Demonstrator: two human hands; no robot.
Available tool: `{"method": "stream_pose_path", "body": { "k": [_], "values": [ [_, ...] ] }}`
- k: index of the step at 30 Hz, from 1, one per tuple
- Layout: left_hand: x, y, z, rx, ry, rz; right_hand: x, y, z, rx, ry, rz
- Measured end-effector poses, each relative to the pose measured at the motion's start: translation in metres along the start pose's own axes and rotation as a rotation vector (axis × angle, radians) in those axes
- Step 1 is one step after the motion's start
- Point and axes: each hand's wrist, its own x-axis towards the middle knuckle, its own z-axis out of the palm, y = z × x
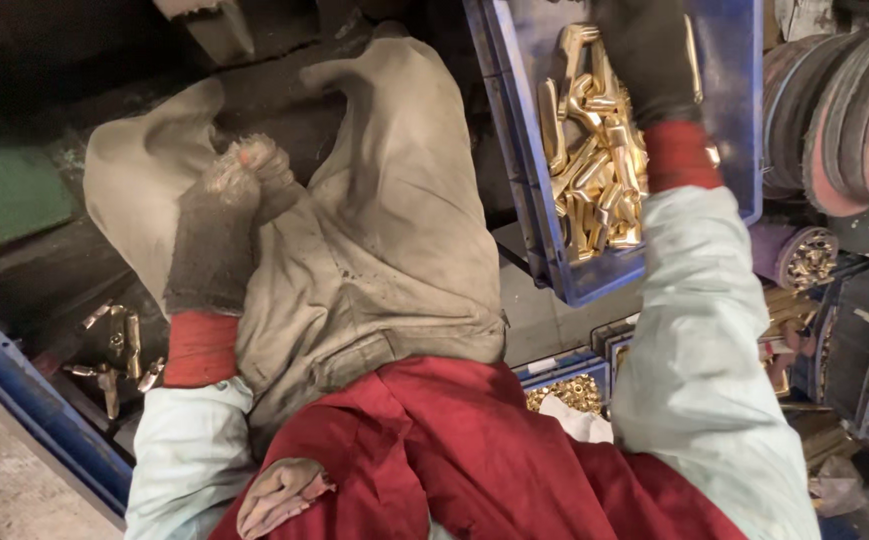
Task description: The person polishes brass metal components by holding them against a rotating polishing wheel. The person takes each component from a blue bin, applies it to the spinning wheel while rotating the object by hand, and then places the finished piece into another blue bin.
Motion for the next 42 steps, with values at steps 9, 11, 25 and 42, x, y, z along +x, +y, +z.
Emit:
{"method": "stream_pose_path", "body": {
  "k": [9,11,25,42],
  "values": [
    [0.005,-0.002,0.003,0.151,0.029,-0.021,-0.020,0.090,0.145,-0.588,0.080,0.269],
    [-0.001,-0.009,0.004,0.143,0.004,-0.032,-0.025,0.106,0.152,-0.571,0.059,0.281],
    [-0.008,-0.007,0.033,0.814,-0.011,0.529,-0.136,-0.232,0.012,1.162,-0.057,0.457],
    [0.127,-0.054,-0.018,1.313,0.108,0.860,-0.011,-0.266,0.138,0.435,-0.363,-0.477]
  ]
}}
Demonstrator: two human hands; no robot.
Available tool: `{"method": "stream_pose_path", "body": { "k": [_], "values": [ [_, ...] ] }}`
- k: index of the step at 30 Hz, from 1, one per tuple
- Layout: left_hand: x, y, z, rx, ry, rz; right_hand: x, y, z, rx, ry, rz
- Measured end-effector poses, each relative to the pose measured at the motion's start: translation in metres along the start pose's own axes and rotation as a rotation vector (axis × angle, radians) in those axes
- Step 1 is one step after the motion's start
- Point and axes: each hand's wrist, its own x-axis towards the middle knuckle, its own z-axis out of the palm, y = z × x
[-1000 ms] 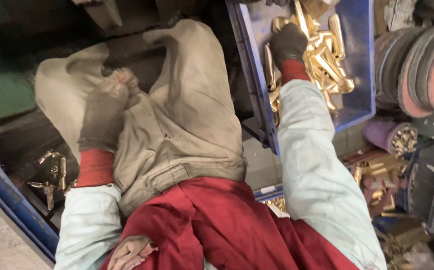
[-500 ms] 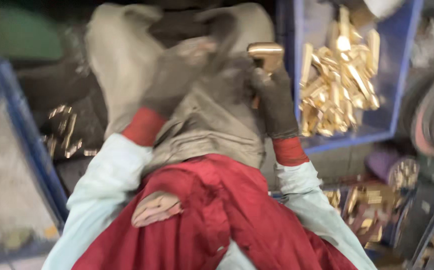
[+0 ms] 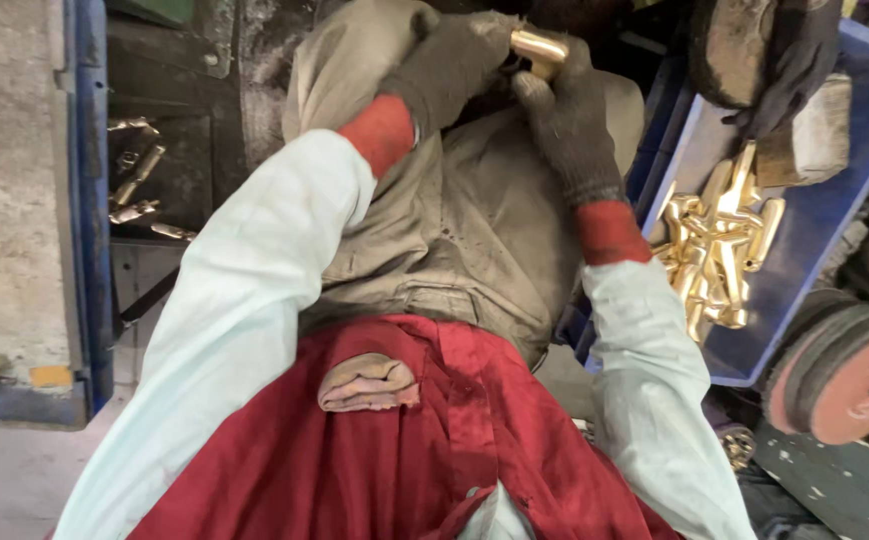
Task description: The person polishes brass metal components by holding them against a rotating polishing wheel. The person takes each component from a blue bin, applies it to the spinning wheel while rotating the object by hand, and then places the finished piece into another blue bin.
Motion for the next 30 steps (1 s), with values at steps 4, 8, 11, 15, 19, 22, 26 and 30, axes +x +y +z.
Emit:
{"method": "stream_pose_path", "body": {
  "k": [4,8,11,15,19,22,26,30],
  "values": [
    [0.017,-0.022,0.044,-0.031,-0.013,-0.080,0.021,0.034,0.004,-0.160,-0.053,0.200],
    [0.017,-0.030,0.084,-0.081,0.024,-0.175,0.024,0.051,0.010,-0.191,-0.041,0.189],
    [0.022,-0.037,0.091,-0.090,0.092,-0.176,0.030,0.051,0.010,-0.140,-0.032,0.144],
    [0.012,-0.033,0.084,-0.127,0.215,-0.097,0.031,0.050,0.015,-0.202,-0.019,0.193],
    [0.009,-0.031,0.077,-0.163,0.225,-0.168,0.036,0.051,0.021,-0.215,-0.026,0.222],
    [0.006,-0.026,0.071,-0.165,0.263,-0.193,0.037,0.049,0.024,-0.241,-0.053,0.261],
    [0.007,-0.025,0.063,-0.156,0.307,-0.165,0.043,0.043,0.027,-0.243,-0.066,0.248],
    [0.001,-0.026,0.066,-0.098,0.167,-0.280,0.047,0.029,0.029,-0.180,-0.119,0.343]
  ]
}}
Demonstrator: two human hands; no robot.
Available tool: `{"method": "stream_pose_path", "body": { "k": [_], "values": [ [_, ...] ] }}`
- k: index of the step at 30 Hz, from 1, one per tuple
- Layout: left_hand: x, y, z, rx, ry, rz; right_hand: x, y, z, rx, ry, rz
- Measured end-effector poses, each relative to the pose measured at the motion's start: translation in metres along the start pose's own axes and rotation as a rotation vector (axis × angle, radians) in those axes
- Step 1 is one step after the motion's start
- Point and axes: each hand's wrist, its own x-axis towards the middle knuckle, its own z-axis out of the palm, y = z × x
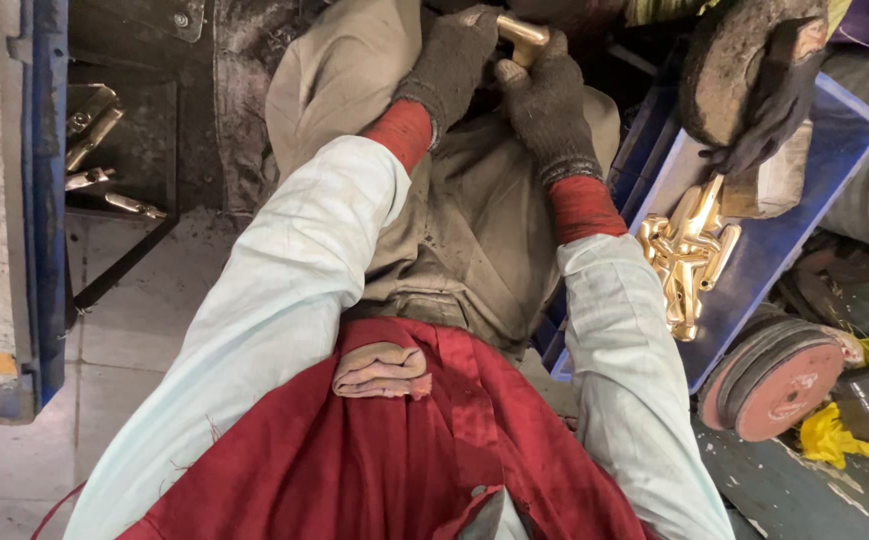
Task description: The person polishes brass metal components by holding them against a rotating polishing wheel. The person takes each component from a blue bin, applies it to the spinning wheel while rotating the object by hand, and then places the finished piece into another blue bin.
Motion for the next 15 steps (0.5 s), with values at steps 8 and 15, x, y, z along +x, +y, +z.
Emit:
{"method": "stream_pose_path", "body": {
  "k": [8,15],
  "values": [
    [0.005,-0.006,0.019,0.014,0.066,0.053,-0.009,-0.017,-0.011,0.129,0.001,0.013],
    [0.009,-0.004,0.031,-0.040,0.065,0.066,-0.012,0.008,-0.008,0.194,0.052,-0.071]
  ]
}}
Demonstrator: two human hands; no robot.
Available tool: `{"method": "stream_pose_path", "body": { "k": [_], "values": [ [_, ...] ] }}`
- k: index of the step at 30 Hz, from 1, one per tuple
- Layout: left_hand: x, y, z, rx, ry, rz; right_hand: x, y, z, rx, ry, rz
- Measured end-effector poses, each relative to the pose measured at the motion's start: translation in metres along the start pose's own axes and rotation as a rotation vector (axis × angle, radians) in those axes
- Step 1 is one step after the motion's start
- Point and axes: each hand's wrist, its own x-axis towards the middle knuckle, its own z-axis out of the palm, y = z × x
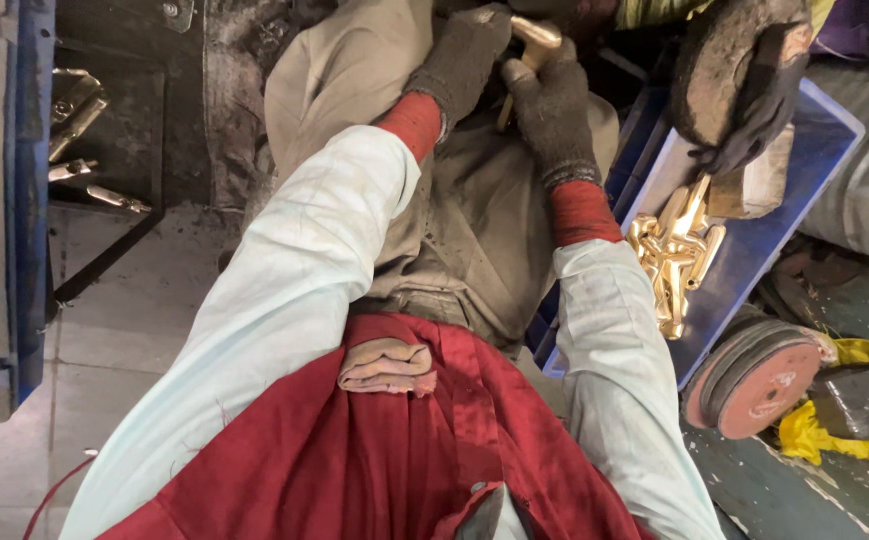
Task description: The person polishes brass metal components by holding them against a rotating polishing wheel. The person takes each component from a blue bin, applies it to the spinning wheel while rotating the object by hand, and then places the finished piece into another blue bin.
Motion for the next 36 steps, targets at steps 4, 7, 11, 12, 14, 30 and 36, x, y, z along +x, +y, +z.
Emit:
{"method": "stream_pose_path", "body": {
  "k": [4,7,11,12,14,30,36],
  "values": [
    [-0.006,-0.008,-0.015,-0.071,0.150,0.077,0.006,-0.005,0.012,0.015,-0.011,-0.030],
    [-0.005,-0.013,-0.012,-0.054,0.095,0.023,0.007,-0.007,0.015,0.030,-0.029,0.041],
    [0.003,-0.004,-0.002,0.072,-0.041,0.009,0.001,-0.005,0.011,0.179,-0.004,0.096],
    [0.005,-0.001,0.000,0.121,-0.064,0.030,-0.001,-0.004,0.009,0.191,0.010,0.113],
    [0.008,0.006,0.004,0.165,-0.076,0.003,-0.002,-0.003,0.007,0.237,0.001,0.070],
    [0.006,0.006,-0.005,-0.047,-0.015,-0.085,-0.007,-0.018,0.012,0.380,0.010,0.252],
    [0.005,-0.019,0.010,-0.014,-0.003,-0.063,0.001,-0.034,0.022,0.589,-0.042,0.365]
  ]
}}
